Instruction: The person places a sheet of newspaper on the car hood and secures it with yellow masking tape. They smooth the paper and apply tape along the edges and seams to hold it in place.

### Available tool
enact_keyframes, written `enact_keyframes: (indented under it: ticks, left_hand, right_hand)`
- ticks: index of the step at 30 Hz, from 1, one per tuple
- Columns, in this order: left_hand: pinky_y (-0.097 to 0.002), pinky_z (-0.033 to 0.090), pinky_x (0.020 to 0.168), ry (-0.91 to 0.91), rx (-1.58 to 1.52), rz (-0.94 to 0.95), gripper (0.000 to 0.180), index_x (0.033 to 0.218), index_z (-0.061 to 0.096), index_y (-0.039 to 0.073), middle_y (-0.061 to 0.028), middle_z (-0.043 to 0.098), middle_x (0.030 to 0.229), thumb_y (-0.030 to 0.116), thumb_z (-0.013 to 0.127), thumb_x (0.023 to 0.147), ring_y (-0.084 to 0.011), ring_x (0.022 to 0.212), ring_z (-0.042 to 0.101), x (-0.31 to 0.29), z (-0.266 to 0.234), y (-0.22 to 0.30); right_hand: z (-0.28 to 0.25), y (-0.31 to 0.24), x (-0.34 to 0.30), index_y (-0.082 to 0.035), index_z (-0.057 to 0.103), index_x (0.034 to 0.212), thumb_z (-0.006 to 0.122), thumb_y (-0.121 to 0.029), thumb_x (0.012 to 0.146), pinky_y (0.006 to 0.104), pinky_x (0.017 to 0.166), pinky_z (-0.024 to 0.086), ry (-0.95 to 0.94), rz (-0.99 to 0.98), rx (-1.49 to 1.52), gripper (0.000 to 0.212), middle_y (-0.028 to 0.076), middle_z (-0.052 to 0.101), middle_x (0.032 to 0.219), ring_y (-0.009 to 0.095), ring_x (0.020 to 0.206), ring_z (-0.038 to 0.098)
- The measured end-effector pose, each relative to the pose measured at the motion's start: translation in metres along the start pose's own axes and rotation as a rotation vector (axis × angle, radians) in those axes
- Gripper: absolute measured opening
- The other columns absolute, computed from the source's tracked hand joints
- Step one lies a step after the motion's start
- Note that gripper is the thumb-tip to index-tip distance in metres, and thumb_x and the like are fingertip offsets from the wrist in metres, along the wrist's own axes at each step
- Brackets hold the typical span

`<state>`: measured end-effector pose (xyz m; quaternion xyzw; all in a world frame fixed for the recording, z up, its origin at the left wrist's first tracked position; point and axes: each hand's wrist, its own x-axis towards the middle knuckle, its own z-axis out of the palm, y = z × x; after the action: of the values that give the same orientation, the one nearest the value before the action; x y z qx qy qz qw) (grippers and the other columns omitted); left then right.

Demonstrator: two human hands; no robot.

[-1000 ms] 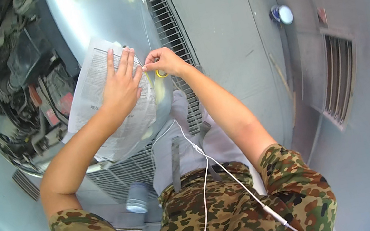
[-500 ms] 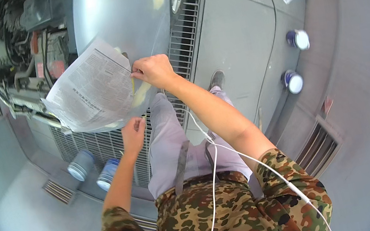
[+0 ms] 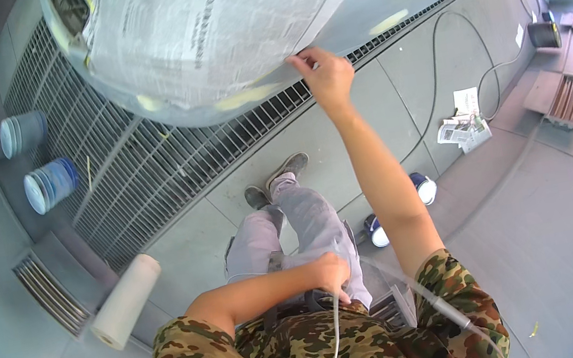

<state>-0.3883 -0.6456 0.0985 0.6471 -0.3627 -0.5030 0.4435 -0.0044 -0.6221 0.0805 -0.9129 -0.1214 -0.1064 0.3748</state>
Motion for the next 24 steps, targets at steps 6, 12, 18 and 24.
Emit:
enact_keyframes:
  ticks: [6, 12, 18, 24]
  left_hand:
    - [-0.0522, 0.057, 0.075, -0.019, -0.120, 0.130, 0.050, 0.095, 0.079, 0.003, -0.0225, 0.076, 0.089, 0.052, 0.076, 0.084, -0.0424, 0.087, 0.074, -0.011, 0.048, -0.009]
    - [-0.0469, 0.056, 0.084, -0.061, -0.562, 0.585, 0.031, 0.097, 0.077, 0.002, -0.0229, 0.076, 0.098, 0.031, 0.069, 0.093, -0.0381, 0.093, 0.074, -0.058, 0.091, 0.048]
    - [-0.0395, 0.057, 0.075, 0.699, -0.821, -0.167, 0.026, 0.109, 0.080, 0.006, -0.0127, 0.078, 0.095, 0.028, 0.067, 0.102, -0.0259, 0.085, 0.074, -0.119, 0.073, -0.111]
    - [-0.0450, 0.054, 0.106, 0.226, -0.515, -1.205, 0.086, 0.123, 0.076, 0.003, -0.0237, 0.075, 0.126, 0.082, 0.053, 0.096, -0.0369, 0.115, 0.073, -0.247, 0.157, -0.315]
  right_hand:
    - [-0.001, 0.004, 0.000, -0.012, 0.078, 0.082, 0.089, -0.037, 0.084, 0.0371, 0.055, 0.048, 0.004, -0.087, -0.087, 0.027, 0.004, 0.071, 0.066, 0.027, 0.057, 0.066]
    - [-0.010, 0.005, 0.012, -0.014, 0.077, 0.083, 0.088, -0.040, 0.084, 0.0368, 0.055, 0.049, -0.047, -0.202, -0.252, 0.028, 0.001, 0.071, 0.067, 0.025, 0.058, 0.067]
    - [-0.018, 0.003, 0.021, -0.014, 0.073, 0.083, 0.085, -0.037, 0.088, 0.0381, 0.055, 0.049, -0.091, -0.369, -0.372, 0.026, 0.000, 0.073, 0.071, 0.024, 0.062, 0.069]
    - [-0.030, 0.002, 0.030, -0.014, 0.072, 0.079, 0.087, -0.036, 0.085, 0.0369, 0.055, 0.050, -0.142, -0.417, -0.363, 0.027, -0.001, 0.071, 0.067, 0.022, 0.060, 0.068]
